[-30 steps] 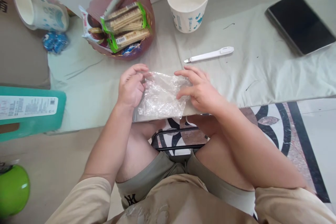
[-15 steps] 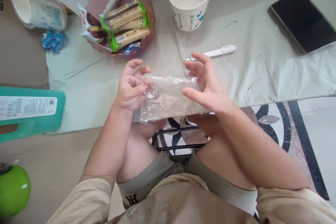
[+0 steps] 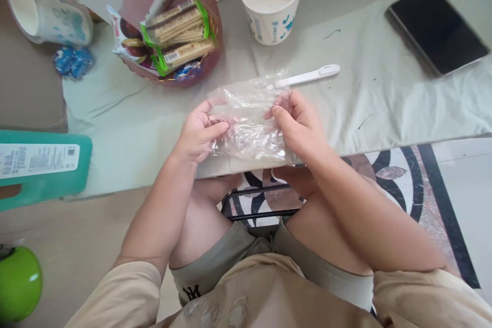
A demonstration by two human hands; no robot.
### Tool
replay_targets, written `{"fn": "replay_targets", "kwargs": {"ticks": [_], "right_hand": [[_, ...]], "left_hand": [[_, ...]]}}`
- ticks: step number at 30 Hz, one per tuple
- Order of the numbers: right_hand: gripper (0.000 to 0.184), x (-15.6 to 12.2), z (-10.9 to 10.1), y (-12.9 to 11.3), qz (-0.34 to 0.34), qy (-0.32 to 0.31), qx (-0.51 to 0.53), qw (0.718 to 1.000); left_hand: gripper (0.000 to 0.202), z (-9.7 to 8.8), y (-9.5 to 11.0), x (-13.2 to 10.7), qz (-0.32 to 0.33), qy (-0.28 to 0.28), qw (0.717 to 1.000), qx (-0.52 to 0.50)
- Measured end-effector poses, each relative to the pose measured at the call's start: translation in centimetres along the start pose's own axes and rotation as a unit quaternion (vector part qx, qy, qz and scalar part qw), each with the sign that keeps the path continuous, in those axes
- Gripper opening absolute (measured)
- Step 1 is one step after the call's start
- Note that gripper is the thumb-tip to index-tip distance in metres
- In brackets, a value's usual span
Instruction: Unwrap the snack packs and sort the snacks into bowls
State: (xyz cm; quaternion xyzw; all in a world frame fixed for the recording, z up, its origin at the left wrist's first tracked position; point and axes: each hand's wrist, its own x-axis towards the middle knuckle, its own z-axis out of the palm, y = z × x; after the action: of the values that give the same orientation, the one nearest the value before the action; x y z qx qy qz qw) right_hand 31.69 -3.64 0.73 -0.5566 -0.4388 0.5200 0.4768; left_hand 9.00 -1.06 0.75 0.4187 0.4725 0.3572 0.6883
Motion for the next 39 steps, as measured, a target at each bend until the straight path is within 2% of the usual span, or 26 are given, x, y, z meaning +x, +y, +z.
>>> {"fn": "replay_targets", "kwargs": {"ticks": [3,5,9,12,14,16,19,22,25,28,31,33,36,39], "right_hand": [[0.023,0.2,-0.3,0.1,0.026,-0.001,0.017,1.000],[0.031,0.3,-0.4,0.6,0.025,-0.003,0.028,0.999],[0.055,0.6,-0.5,2.0,0.009,-0.046,0.039,0.998],[0.064,0.7,-0.6,2.5,0.000,-0.067,0.034,0.997],[0.063,0.7,-0.7,2.4,-0.007,-0.066,0.030,0.997],[0.062,0.7,-0.8,2.0,-0.009,-0.068,0.030,0.997],[0.060,0.7,-0.8,1.6,0.002,-0.075,0.035,0.997],[0.059,0.7,-0.7,1.4,0.014,-0.068,0.043,0.997],[0.057,0.8,-0.7,1.1,0.025,-0.055,0.051,0.997],[0.046,0.8,-0.7,0.6,0.043,-0.054,0.073,0.995],[0.029,0.7,-0.7,0.1,0.082,-0.091,0.089,0.988],[0.028,0.6,-0.6,-0.1,0.099,-0.128,0.069,0.984],[0.026,0.4,-0.6,-0.2,0.074,-0.154,0.027,0.985],[0.021,0.3,-0.4,-0.4,0.036,-0.140,0.025,0.989]], "left_hand": [[0.049,-0.3,-0.6,0.4,0.062,0.065,0.993,0.071],[0.050,-0.6,-0.7,0.6,0.090,0.072,0.990,0.081],[0.065,-0.8,-0.4,0.3,0.109,0.046,0.992,0.040],[0.068,-0.5,0.3,-0.2,0.052,-0.007,0.999,-0.003],[0.068,-0.3,0.7,-0.6,-0.009,-0.070,0.997,-0.011],[0.061,0.0,1.0,-0.8,-0.043,-0.102,0.994,0.013],[0.037,0.2,1.2,-0.7,-0.056,-0.065,0.995,0.058],[0.025,0.1,1.4,-0.5,-0.078,-0.046,0.993,0.073],[0.028,-0.2,1.6,-0.5,-0.086,-0.054,0.993,0.067],[0.035,-0.4,1.7,-0.6,-0.069,-0.054,0.995,0.044],[0.036,-0.5,1.6,-0.7,-0.062,-0.064,0.996,0.031],[0.036,-0.5,1.5,-0.7,-0.061,-0.074,0.995,0.038],[0.038,-0.5,1.5,-0.6,-0.052,-0.072,0.995,0.049],[0.036,-0.6,1.5,-0.6,-0.046,-0.072,0.996,0.020]]}}
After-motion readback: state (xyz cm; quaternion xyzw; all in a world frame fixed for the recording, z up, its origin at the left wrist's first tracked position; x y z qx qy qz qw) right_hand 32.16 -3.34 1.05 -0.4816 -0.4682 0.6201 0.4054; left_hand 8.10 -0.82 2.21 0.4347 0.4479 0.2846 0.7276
